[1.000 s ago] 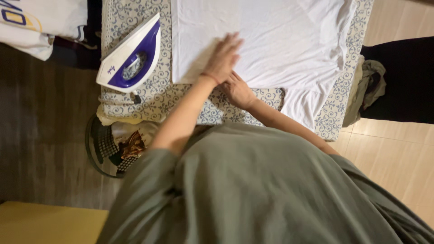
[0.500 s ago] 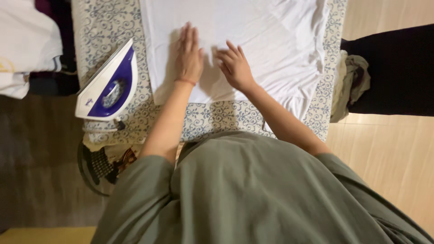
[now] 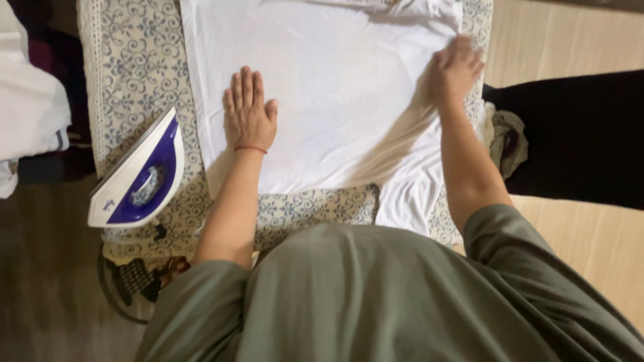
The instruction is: The person irons a white t-shirt on a patterned ironing board. They smooth the fabric, use a steam iron to press the shirt, flip it over, and continue ironing both sides before folding it.
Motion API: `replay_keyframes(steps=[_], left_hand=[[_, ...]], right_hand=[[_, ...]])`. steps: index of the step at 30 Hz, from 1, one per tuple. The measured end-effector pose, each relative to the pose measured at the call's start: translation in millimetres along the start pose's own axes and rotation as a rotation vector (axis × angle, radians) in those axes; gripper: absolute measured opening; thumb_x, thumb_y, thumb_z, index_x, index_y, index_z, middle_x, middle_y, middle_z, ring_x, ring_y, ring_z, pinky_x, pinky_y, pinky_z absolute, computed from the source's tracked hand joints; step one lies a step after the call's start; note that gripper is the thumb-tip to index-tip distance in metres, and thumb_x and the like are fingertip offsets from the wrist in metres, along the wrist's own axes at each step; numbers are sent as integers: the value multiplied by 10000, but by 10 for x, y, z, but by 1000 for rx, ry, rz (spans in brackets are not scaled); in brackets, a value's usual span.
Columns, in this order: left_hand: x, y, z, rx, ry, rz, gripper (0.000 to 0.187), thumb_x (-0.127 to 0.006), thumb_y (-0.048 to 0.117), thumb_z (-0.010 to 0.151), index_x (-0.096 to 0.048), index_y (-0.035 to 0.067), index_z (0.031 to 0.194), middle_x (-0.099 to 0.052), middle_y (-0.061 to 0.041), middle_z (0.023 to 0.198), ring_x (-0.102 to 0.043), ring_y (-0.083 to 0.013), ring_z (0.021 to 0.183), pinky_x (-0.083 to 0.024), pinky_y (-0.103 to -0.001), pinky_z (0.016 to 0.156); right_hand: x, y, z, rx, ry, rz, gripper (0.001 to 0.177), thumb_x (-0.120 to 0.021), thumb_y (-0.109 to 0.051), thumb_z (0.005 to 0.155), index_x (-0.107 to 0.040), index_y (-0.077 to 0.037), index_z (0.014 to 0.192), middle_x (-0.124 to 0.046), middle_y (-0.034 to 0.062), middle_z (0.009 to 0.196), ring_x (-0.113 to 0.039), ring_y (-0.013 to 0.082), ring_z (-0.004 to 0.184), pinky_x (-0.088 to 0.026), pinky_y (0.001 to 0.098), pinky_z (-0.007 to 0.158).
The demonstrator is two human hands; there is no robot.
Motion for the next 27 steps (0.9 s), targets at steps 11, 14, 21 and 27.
replay_keyframes(steps=[11,14,21,27], left_hand=[[-32,-18,6,3,40,-28,687,-438,435,1085,-279,83,1653,-177,-119,1731,-134,-312,1594,-94,-487,1284],[-42,-20,-30,3,25,-33,688,-442,431,1085,-280,83,1656,-179,-122,1733,-137,-313,1597,-94,-488,1287],[-44,-16,8,-4,49,-51,695,-443,434,1075,-285,77,1651,-186,-131,1731,-131,-313,1592,-85,-488,1282],[-211,-319,394,-6,181,-92,588,-556,250,1080,-381,69,1611,-278,-144,1686,-283,-341,1557,-218,-493,1285]], right_hand=[[194,192,1085,417,299,700,306,-701,-144,1029,-615,101,1192,-712,212,996,-714,386,904,-564,464,788],[362,108,898,414,309,606,213,-630,-147,1061,-668,-15,1224,-755,221,1048,-742,393,900,-559,434,724],[128,12,765,294,307,182,137,-580,-201,1140,-620,-88,1073,-738,182,872,-698,429,883,-412,495,1104],[140,50,886,326,201,214,202,-611,-258,1118,-637,-68,1056,-699,138,753,-705,374,852,-121,612,1167]])
Point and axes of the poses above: each hand's wrist, its own z-axis towards the middle knuckle, its own x-axis out of the back of the hand, y = z × x, the point moved 3 cm from there along z, towards the middle knuckle
